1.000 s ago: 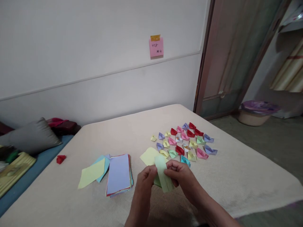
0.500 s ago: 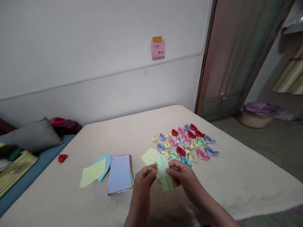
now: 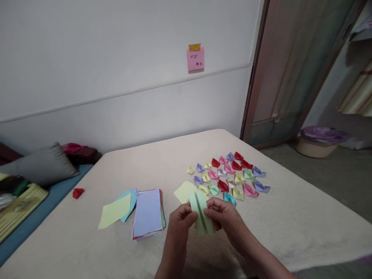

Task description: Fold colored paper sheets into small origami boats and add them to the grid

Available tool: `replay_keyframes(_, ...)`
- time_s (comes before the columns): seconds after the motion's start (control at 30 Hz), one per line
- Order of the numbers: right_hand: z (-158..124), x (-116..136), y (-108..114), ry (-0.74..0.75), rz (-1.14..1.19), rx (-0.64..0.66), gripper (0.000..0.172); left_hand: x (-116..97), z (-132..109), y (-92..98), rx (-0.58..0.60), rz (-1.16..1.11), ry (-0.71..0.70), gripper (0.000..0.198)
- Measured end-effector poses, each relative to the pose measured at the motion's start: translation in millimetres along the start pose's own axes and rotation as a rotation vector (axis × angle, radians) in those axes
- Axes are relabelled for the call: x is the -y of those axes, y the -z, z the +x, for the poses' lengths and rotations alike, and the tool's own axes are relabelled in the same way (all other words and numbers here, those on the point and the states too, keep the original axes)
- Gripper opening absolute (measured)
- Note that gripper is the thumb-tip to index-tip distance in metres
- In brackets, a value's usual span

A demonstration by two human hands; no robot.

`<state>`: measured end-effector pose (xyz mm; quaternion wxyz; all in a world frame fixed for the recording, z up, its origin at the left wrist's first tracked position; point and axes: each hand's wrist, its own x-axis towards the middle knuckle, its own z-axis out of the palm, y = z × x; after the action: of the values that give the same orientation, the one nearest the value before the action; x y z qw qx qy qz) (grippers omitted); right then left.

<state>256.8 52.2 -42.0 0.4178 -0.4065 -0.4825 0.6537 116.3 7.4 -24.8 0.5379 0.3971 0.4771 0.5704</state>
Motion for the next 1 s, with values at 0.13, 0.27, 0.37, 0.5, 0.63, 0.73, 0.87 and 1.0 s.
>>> replay_keyframes(0.13,0.3,1.0,0.9,0.001,0.002,-0.004,0.015,-3.6,-1.5,0.5,-0.025,-0.055,0.039,0.006)
replay_keyframes(0.27,-0.7,4.6,4.9,0.021,-0.01,-0.051,0.014,-7.6,-2.1,2.4,-0.068,-0.122,0.061,0.006)
replay_keyframes(0.37,0.5,6.8,10.6,0.046,-0.022,-0.095,0.014,-6.6,0.3,8.6,-0.088,-0.193,0.076,0.005)
replay_keyframes(0.5,4.0,7.7,18.1,0.095,-0.012,-0.14,0.013,0.0,6.2,19.6,-0.111,-0.322,0.045,0.002)
replay_keyframes(0.63,5.2,10.0,22.4,0.114,-0.031,-0.165,0.012,0.7,8.4,24.3,-0.155,-0.372,0.018,0.005)
replay_keyframes(0.73,4.5,12.8,23.7,0.109,-0.027,-0.17,0.012,-3.1,7.6,24.0,-0.186,-0.375,0.039,0.007)
replay_keyframes(0.87,3.6,14.8,24.4,0.104,-0.018,-0.16,0.013,-6.3,6.8,23.8,-0.235,-0.363,0.058,0.01)
replay_keyframes(1.0,3.5,14.9,24.6,0.091,0.005,-0.162,0.015,-7.3,6.1,24.5,-0.26,-0.342,0.071,0.011)
